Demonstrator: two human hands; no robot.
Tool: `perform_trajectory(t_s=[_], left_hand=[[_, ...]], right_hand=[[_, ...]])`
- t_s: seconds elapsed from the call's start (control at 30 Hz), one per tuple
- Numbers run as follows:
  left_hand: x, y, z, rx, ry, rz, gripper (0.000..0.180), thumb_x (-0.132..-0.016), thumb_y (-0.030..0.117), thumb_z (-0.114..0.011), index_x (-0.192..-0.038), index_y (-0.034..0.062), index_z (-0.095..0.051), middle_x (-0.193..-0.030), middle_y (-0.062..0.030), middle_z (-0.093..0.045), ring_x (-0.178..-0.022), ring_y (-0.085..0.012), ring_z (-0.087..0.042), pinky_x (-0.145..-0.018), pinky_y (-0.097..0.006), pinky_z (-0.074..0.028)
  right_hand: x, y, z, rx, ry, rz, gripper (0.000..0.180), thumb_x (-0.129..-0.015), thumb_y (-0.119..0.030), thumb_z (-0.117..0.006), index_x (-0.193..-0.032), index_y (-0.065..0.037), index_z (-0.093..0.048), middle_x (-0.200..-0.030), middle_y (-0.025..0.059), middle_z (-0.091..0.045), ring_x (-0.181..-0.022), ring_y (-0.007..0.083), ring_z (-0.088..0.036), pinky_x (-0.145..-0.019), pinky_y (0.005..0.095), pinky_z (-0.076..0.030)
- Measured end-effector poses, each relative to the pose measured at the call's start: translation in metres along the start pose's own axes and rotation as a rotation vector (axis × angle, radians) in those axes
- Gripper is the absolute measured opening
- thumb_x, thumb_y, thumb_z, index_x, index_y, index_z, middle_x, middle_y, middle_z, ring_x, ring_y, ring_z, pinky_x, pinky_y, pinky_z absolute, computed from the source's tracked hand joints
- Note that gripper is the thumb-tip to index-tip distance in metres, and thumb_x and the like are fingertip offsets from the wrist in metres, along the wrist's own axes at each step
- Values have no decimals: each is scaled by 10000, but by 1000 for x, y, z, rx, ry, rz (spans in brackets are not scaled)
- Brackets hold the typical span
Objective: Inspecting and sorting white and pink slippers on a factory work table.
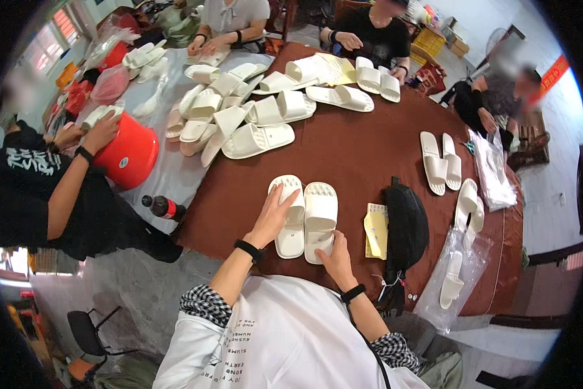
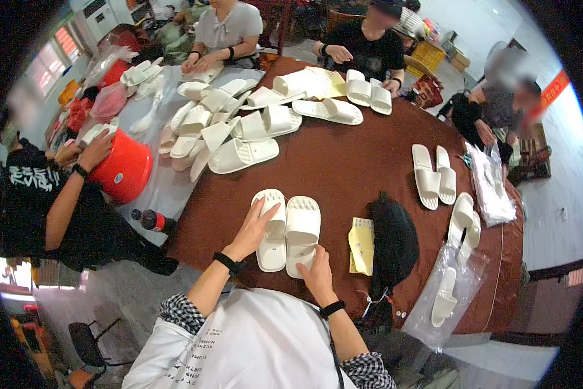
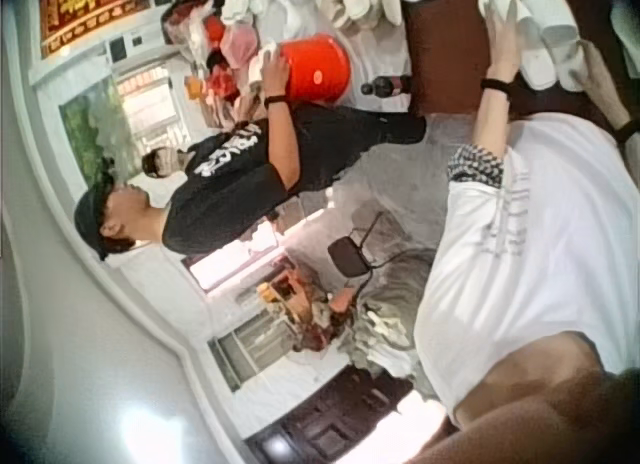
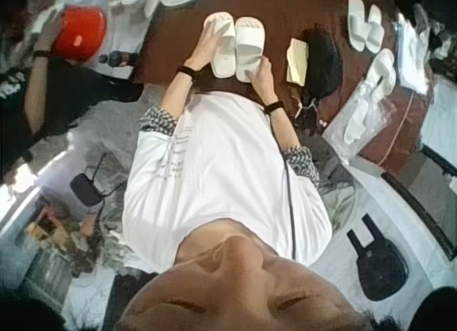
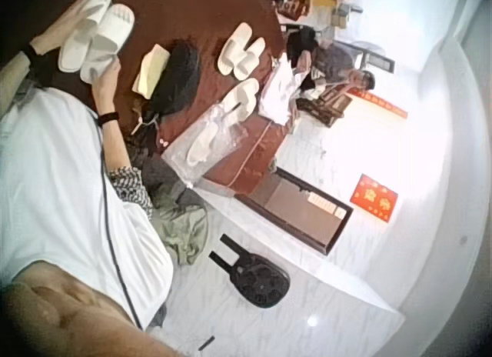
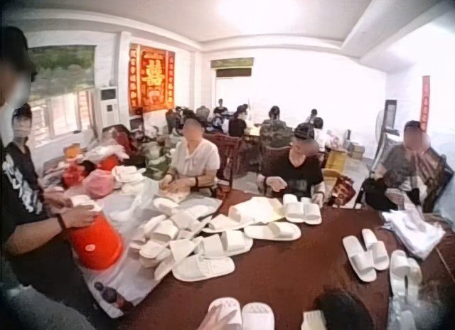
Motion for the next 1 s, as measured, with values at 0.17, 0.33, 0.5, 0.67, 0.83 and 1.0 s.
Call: perform_trajectory(t_s=[0.17, 0.33, 0.5, 0.67, 0.83, 1.0], left_hand=[[18, 43, 13, -292, 254, -79, 610, -811, -52, -533, -1402, 67, -436, -1455, -268, -312, -1361, -442, -295, -1118, -503, -300], [69, 62, -16, -197, 77, -158, 540, -823, 22, -604, -1348, 33, -481, -1370, -227, -387, -1298, -398, -365, -1072, -489, -348], [80, 59, -32, -144, 20, -150, 561, -811, 88, -665, -1349, 90, -507, -1344, -201, -412, -1279, -384, -380, -1067, -469, -359], [79, 61, -52, -345, -63, -174, 617, -799, 239, -720, -1375, 292, -507, -1354, -181, -405, -1275, -410, -364, -1073, -517, -334], [80, 63, -59, -385, -76, -196, 624, -772, 232, -751, -1357, 251, -537, -1387, -194, -347, -1313, -427, -302, -1097, -527, -294], [78, 66, -60, -389, -122, -215, 609, -787, 195, -745, -1356, 245, -534, -1406, -180, -300, -1334, -427, -259, -1113, -529, -277]], right_hand=[[14, -50, 30, 322, 129, 220, 522, -791, -112, -712, -1253, -25, -485, -1167, 200, -516, -1081, 380, -511, -923, 439, -445], [7, -46, 22, 170, 97, 256, 309, -825, -34, -640, -1129, -45, -586, -1074, 139, -567, -1016, 333, -554, -836, 409, -485], [-7, -33, 12, 265, 128, 234, 90, -856, -84, -597, -942, -65, -581, -920, 124, -558, -879, 327, -598, -711, 424, -518], [-12, -19, -4, 410, 142, 242, 66, -839, -104, -596, -876, -65, -558, -897, 117, -561, -863, 312, -604, -677, 417, -534], [-10, -26, 8, 260, 103, 244, 112, -854, -125, -604, -909, -45, -549, -913, 134, -547, -880, 319, -606, -705, 429, -528], [28, -4, 127, -238, 262, 56, 167, -868, -81, -630, -1015, -5, -654, -995, 164, -667, -943, 302, -647, -825, 370, -512]])
Point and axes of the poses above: each hand's wrist, its own x-axis away from the middle knuckle, its own z-axis out of the back of the hand, y = z × x, the point moved 10 cm from there along -x, towards the middle knuckle
